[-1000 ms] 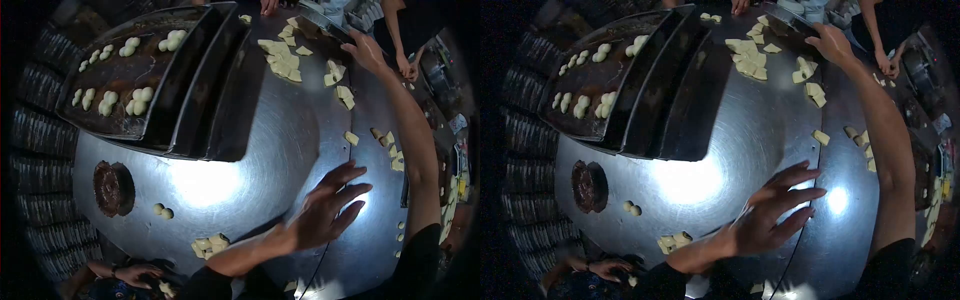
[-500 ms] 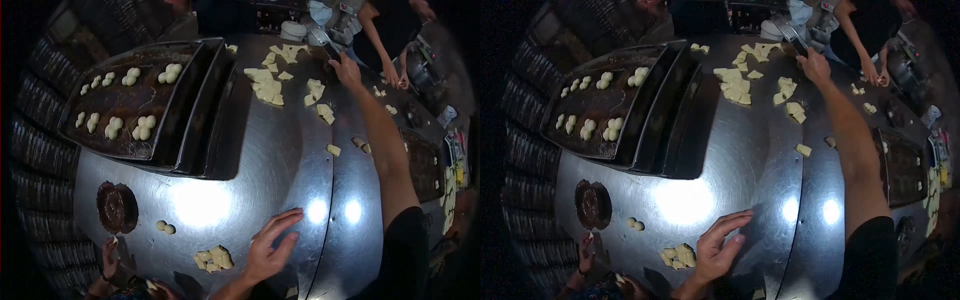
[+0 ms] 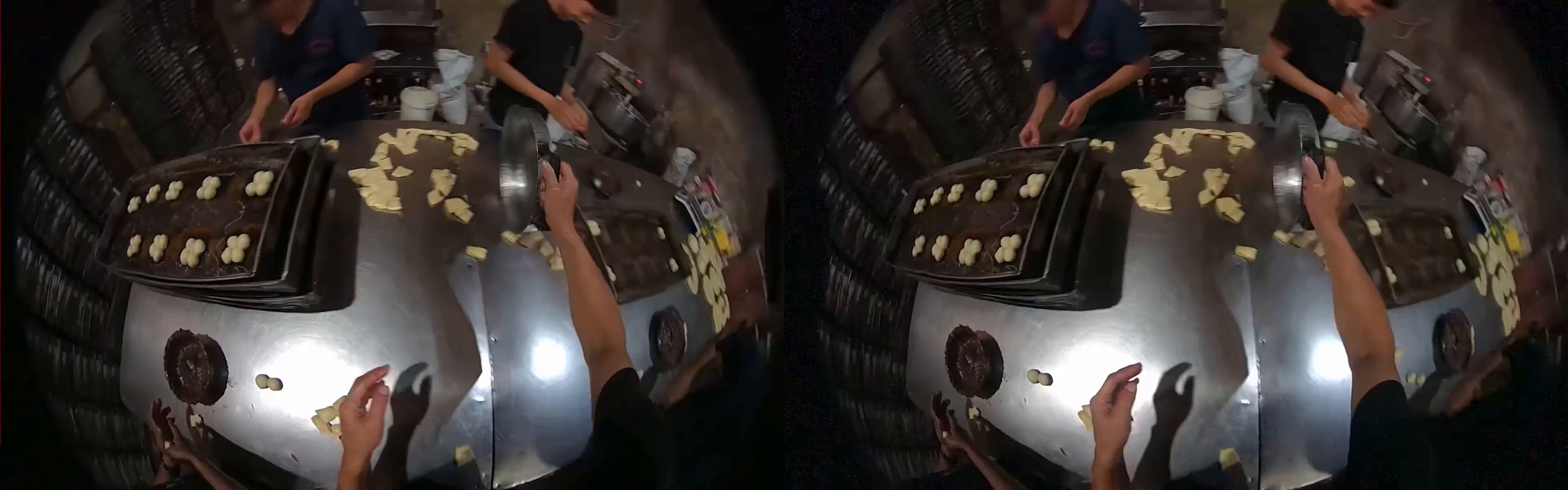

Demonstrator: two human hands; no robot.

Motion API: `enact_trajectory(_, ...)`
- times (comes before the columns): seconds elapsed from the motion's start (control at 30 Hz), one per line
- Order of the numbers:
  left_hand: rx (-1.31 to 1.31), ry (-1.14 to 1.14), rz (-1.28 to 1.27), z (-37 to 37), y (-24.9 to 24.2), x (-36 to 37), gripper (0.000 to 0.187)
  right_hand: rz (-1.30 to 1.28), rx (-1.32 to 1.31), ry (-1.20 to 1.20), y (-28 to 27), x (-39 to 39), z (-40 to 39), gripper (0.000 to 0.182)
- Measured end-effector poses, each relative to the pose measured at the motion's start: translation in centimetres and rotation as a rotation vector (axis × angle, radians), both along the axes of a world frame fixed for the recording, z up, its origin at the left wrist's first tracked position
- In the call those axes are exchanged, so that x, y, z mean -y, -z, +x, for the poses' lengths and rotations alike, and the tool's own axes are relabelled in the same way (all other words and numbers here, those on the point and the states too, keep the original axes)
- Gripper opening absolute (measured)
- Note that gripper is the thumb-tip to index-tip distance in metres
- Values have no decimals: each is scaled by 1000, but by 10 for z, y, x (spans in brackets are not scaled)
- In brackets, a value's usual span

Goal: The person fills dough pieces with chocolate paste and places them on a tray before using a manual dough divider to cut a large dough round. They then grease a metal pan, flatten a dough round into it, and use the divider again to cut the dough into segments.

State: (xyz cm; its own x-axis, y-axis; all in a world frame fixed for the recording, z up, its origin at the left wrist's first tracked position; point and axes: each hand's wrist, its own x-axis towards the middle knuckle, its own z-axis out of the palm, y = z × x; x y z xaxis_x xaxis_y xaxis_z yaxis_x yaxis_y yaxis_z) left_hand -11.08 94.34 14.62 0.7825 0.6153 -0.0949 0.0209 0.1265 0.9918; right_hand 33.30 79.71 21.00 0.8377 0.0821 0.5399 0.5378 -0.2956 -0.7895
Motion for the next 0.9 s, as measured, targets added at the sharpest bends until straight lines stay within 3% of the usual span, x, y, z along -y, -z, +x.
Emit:
enact_trajectory(0.03, -49, -26, -23, -8, 4, -1, 27, 272, -163, -122, -10, 16, -21, 18)
enact_trajectory(0.17, -92, 19, 129, -19, 0, 25, 26, 482, -255, -259, -43, 72, -119, 17)
enact_trajectory(0.3, -159, 127, 445, -31, -1, 57, 25, 520, -340, -333, -70, 126, -225, 15)
enact_trajectory(0.37, -77, 68, 473, -41, -6, 80, 26, 560, -355, -394, -84, 155, -278, 16)
enact_trajectory(0.43, 36, -14, 335, -54, 7, 95, 30, 608, -472, -426, -93, 187, -329, 16)
enact_trajectory(0.57, 143, -101, -180, -65, 29, 128, 48, 737, -569, -665, -98, 257, -422, 14)
enact_trajectory(0.6, 213, 2, -408, -67, 38, 134, 58, 730, -631, -618, -105, 272, -447, 14)
enact_trajectory(0.63, 214, 49, -412, -76, 44, 142, 58, 716, -656, -613, -106, 290, -468, 13)
enact_trajectory(0.7, 374, 340, -1077, -90, 51, 163, 62, 572, -612, -594, -108, 321, -509, 15)
enact_trajectory(0.73, 372, 305, -1138, -102, 57, 175, 61, 455, -533, -510, -101, 336, -530, 20)
enact_trajectory(0.77, 580, 547, -1306, -110, 123, 160, 61, 465, -604, -585, -96, 355, -550, 26)
enact_trajectory(0.8, 298, 337, -1321, -124, 117, 174, 62, 370, -431, -555, -85, 369, -567, 27)
enact_trajectory(0.83, 186, 322, -1298, -139, 153, 166, 62, 252, -273, -530, -72, 382, -584, 29)
enact_trajectory(0.87, 139, 416, -1267, -159, 144, 192, 63, 311, -396, -530, -63, 399, -611, 31)
enact_trajectory(0.9, 87, 408, -1919, -177, 210, 168, 61, 355, -432, -537, -54, 414, -636, 33)
